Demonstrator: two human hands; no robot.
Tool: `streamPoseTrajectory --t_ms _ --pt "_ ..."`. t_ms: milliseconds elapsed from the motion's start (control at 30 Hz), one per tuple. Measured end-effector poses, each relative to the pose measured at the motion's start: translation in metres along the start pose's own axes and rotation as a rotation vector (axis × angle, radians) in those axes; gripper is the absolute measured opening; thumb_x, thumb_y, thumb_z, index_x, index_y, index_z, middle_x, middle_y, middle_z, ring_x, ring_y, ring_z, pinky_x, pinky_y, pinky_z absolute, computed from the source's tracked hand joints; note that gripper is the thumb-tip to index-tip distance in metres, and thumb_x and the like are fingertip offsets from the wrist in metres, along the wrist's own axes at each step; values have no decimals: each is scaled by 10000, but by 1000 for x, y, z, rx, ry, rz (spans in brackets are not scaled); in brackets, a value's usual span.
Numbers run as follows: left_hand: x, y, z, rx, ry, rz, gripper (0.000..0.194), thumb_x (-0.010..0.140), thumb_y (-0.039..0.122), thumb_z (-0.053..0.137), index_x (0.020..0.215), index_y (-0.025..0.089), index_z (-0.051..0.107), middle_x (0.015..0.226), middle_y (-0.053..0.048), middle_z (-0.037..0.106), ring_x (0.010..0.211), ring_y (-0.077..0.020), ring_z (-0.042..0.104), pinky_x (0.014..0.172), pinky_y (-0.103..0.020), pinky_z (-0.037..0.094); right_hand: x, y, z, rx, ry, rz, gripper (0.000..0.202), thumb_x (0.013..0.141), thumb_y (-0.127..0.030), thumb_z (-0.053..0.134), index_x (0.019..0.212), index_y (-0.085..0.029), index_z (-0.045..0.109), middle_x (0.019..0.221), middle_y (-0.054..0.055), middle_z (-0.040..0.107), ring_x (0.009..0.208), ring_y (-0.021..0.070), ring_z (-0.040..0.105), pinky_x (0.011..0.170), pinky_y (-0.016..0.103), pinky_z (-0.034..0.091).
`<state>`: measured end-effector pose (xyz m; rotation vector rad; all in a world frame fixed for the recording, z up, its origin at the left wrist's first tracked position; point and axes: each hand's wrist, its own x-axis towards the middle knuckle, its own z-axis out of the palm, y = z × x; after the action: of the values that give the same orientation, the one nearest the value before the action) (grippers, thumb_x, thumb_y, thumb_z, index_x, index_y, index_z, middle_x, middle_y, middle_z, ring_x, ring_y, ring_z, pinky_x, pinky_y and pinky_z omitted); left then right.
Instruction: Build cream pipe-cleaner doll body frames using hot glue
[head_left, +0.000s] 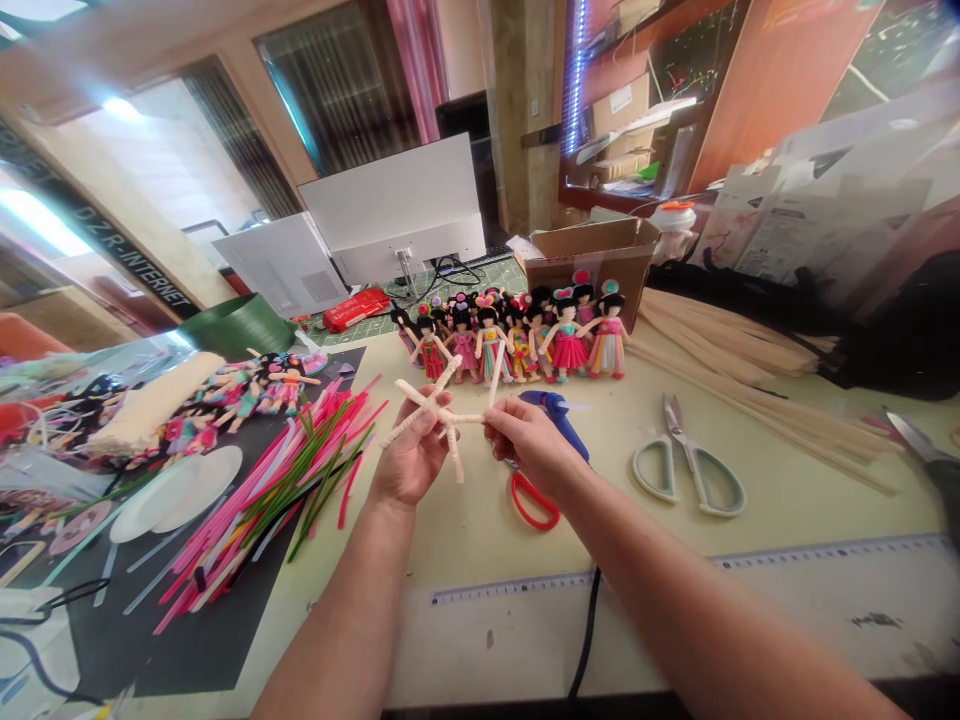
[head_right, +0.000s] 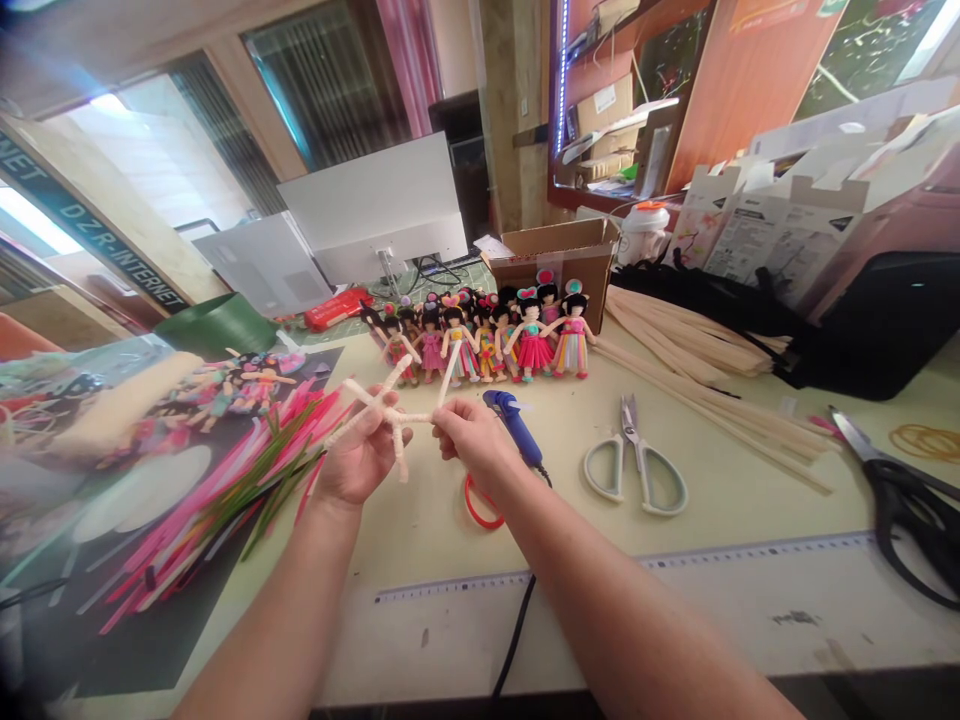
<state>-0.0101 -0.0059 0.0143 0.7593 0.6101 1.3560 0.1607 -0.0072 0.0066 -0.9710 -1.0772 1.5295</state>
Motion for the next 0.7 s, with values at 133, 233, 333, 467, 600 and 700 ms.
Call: streamPoseTrajectory --t_ms 133,233,333,467,600,700 --pt "-1 0 1 -22 -15 3 290 787 158 675 1064 235 642 996 -11 696 764 -113 618 688 -271 529 -1 -2 4 -50 35 -77 205 791 -311 588 654 -192 492 591 -34 519 484 77 437 504 235 343" --pt "-1 -1 5 -59 46 -49 284 835 198 639 1116 234 627 1002 -23 698 792 -128 641 695 -282 542 -2 -3 6 -173 98 -170 189 810 -322 569 688 -207 480 599 -40 503 499 95 434 498 243 338" --pt "0 -5 7 -79 129 -130 215 885 283 593 1072 186 636 953 -40 700 737 -129 648 667 -291 552 -3 -2 7 -321 129 -310 184 844 -332 544 724 -221 462 624 -42 488 532 106 430 512 246 330" --pt "3 -11 7 -85 207 -152 194 892 299 585 931 119 646 856 -45 694 641 -106 625 608 -265 543 -5 -1 5 -452 167 -413 188 873 -319 515 728 -222 445 627 -40 468 555 110 410 530 249 318" --pt "5 -10 6 -82 262 -95 77 852 197 628 894 134 646 834 -33 704 625 -103 620 600 -261 536 -6 -4 6 -545 169 -351 187 869 -317 513 718 -219 461 593 -41 476 542 112 419 531 252 319" --pt "5 -5 4 -114 267 -73 85 844 167 630 925 160 654 845 -18 718 646 -108 631 608 -266 534 -8 -10 9 -555 142 -237 206 865 -318 505 691 -212 477 577 -33 516 531 114 467 527 253 342"
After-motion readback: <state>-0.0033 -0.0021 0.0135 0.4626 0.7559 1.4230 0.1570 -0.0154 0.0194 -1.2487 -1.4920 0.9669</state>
